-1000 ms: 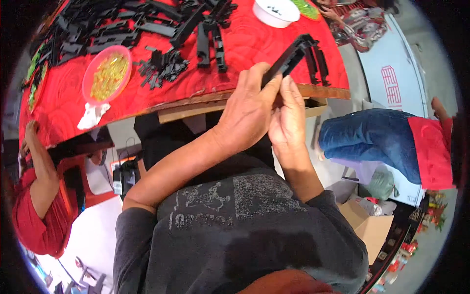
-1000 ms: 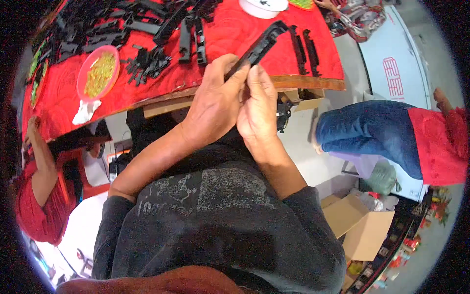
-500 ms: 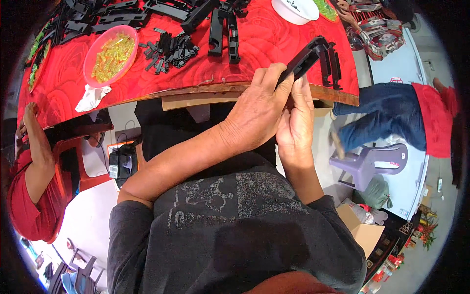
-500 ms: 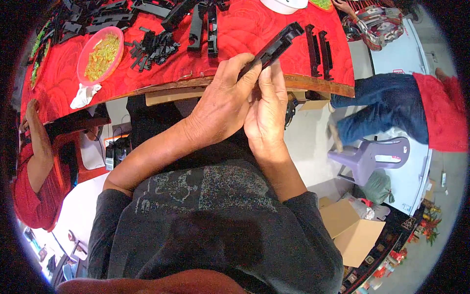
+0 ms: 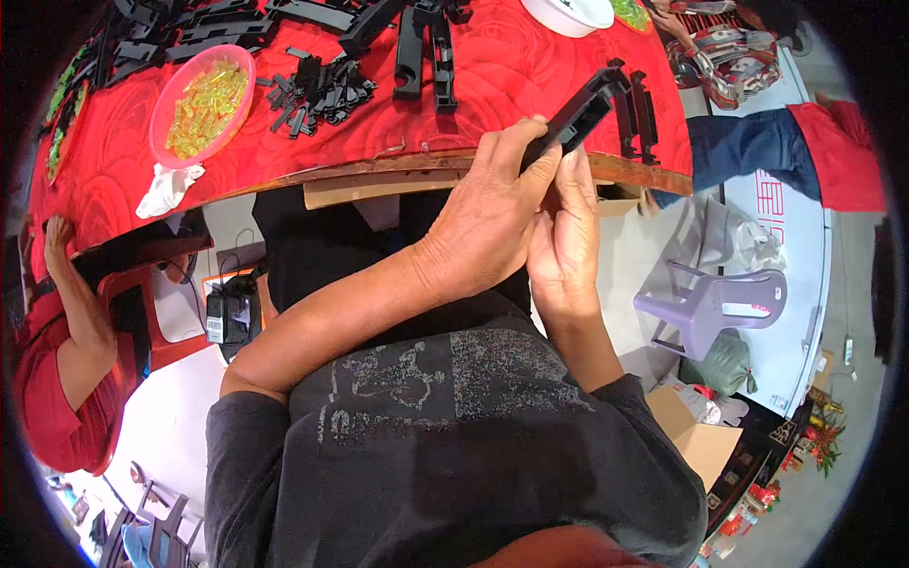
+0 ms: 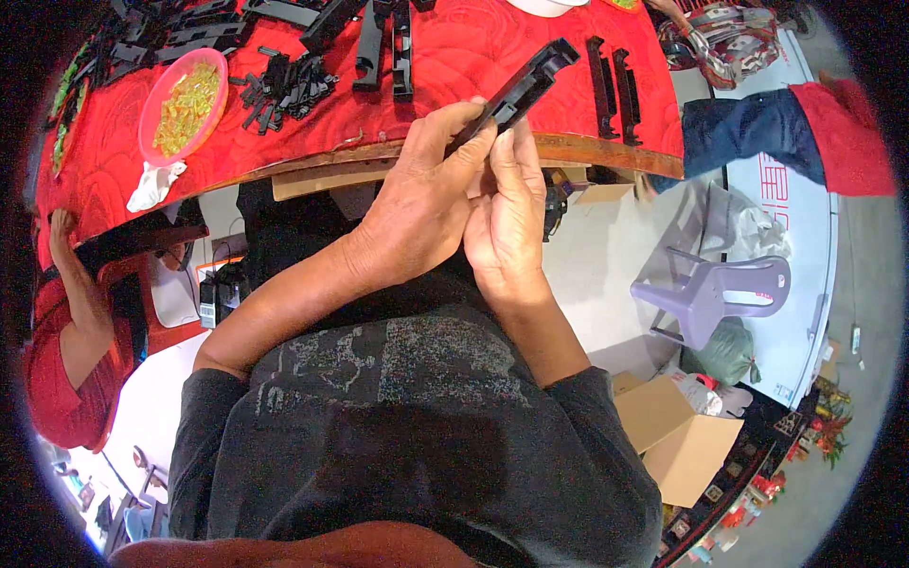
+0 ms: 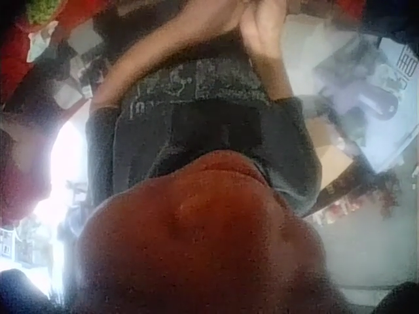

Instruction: The person assembles black plastic components by hand at a workspace.

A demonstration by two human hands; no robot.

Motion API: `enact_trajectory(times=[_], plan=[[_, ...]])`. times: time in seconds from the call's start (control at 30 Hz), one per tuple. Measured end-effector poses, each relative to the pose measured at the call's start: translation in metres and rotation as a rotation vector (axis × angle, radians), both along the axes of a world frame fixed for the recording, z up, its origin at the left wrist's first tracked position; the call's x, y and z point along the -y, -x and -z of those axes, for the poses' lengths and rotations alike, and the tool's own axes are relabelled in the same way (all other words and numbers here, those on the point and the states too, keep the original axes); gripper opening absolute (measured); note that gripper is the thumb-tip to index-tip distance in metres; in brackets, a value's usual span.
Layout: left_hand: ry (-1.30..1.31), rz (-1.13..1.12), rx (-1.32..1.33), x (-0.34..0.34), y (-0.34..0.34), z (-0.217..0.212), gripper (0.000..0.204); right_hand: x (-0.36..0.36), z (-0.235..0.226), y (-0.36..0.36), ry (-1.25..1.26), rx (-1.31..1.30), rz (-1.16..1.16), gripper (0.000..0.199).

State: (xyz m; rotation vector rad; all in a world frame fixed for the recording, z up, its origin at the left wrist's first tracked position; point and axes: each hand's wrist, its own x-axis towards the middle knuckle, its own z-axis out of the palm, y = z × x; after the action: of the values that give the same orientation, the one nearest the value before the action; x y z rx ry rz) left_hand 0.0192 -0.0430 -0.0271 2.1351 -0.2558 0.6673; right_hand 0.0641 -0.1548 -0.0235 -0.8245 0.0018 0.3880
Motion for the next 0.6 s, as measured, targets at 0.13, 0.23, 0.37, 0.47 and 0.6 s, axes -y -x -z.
enact_trajectory(times=[0.13, 0.23, 0.37, 0.47, 0.6], plan=[[-0.006, -0.003, -0.011, 0.003, 0.001, -0.001, 0.063, -0.001, -0.001, 0.001, 0.011, 0.015, 0.016, 0.043], [-0.020, -0.026, -0.020, 0.006, 0.000, 0.000, 0.061, -0.002, -0.002, -0.001, 0.027, -0.012, 0.032, 0.043], [-0.032, -0.046, -0.030, 0.008, -0.004, 0.001, 0.059, -0.002, -0.001, -0.006, 0.049, -0.025, 0.024, 0.043], [-0.017, -0.031, -0.036, 0.007, -0.006, -0.003, 0.060, -0.001, -0.004, -0.007, 0.028, 0.004, 0.010, 0.043], [-0.019, -0.032, 0.003, 0.004, -0.002, -0.005, 0.061, -0.003, -0.004, -0.004, 0.134, 0.063, -0.002, 0.038]])
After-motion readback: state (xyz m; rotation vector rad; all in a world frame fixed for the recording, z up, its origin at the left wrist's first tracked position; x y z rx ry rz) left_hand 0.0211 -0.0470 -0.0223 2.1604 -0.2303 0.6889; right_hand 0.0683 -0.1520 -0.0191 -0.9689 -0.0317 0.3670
